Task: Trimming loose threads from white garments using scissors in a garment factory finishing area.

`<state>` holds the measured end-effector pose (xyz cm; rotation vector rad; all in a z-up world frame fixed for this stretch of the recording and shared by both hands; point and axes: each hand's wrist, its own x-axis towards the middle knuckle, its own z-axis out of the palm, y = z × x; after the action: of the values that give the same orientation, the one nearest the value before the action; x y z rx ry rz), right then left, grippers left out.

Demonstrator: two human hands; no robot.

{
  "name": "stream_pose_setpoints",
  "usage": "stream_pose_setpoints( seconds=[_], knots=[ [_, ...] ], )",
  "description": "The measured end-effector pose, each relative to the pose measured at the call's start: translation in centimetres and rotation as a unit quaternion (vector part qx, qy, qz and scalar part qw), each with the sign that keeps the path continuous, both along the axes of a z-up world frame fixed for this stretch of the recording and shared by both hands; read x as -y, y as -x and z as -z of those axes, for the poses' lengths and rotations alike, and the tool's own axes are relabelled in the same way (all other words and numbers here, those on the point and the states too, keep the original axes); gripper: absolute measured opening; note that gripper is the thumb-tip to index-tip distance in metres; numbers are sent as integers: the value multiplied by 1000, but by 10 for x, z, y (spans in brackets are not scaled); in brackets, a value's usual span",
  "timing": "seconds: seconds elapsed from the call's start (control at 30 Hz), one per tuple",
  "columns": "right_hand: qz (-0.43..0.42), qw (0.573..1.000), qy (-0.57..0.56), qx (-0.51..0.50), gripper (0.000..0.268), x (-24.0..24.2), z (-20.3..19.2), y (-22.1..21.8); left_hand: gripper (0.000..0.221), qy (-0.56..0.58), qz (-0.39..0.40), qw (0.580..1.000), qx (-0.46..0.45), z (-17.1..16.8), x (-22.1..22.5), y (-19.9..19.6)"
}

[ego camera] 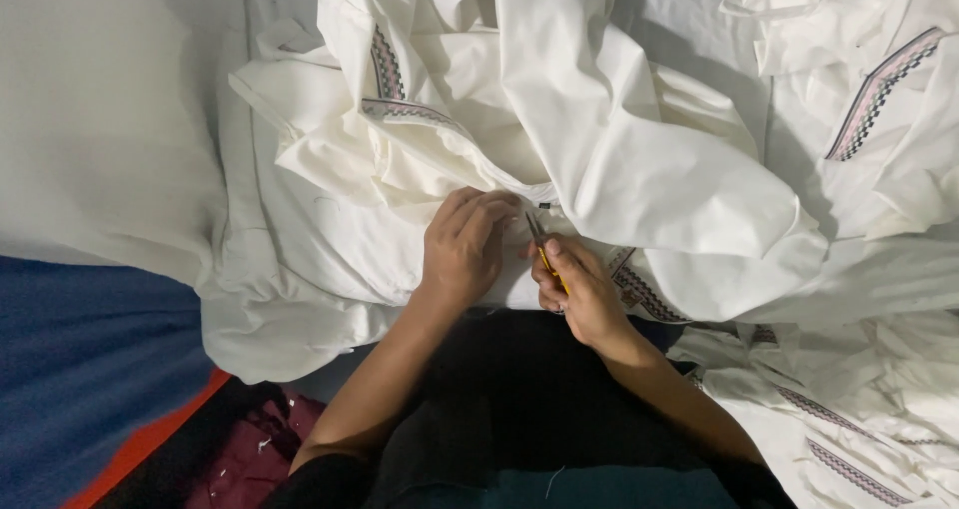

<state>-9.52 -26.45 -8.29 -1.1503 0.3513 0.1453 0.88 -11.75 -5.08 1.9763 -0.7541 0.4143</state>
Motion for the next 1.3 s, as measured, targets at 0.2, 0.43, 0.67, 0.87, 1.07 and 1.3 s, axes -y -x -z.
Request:
stream_pose_setpoints(
  seconds=[0.2,0.43,0.67,0.87,1.07,1.3],
  knots=[
    [5,994,-102,-34,37,0,1,-9,11,-7,2,1000,-22,-8,0,2],
    [22,990,-134,-45,32,3,0,-14,14,-12,8,1000,-11,-5,0,2],
    [34,988,-143,-56,31,4,10,-12,15,-15,6,1000,-17,-6,-1,2],
    [41,990,-123,-56,32,2,18,-10,15,-17,2,1000,-20,-9,0,3],
    [30,993,-108,-43,31,5,19,-10,12,-13,7,999,-31,-6,-6,5],
    [12,997,-34,69,35,11,1,0,7,-62,157,985,-19,-44,-38,19]
  ],
)
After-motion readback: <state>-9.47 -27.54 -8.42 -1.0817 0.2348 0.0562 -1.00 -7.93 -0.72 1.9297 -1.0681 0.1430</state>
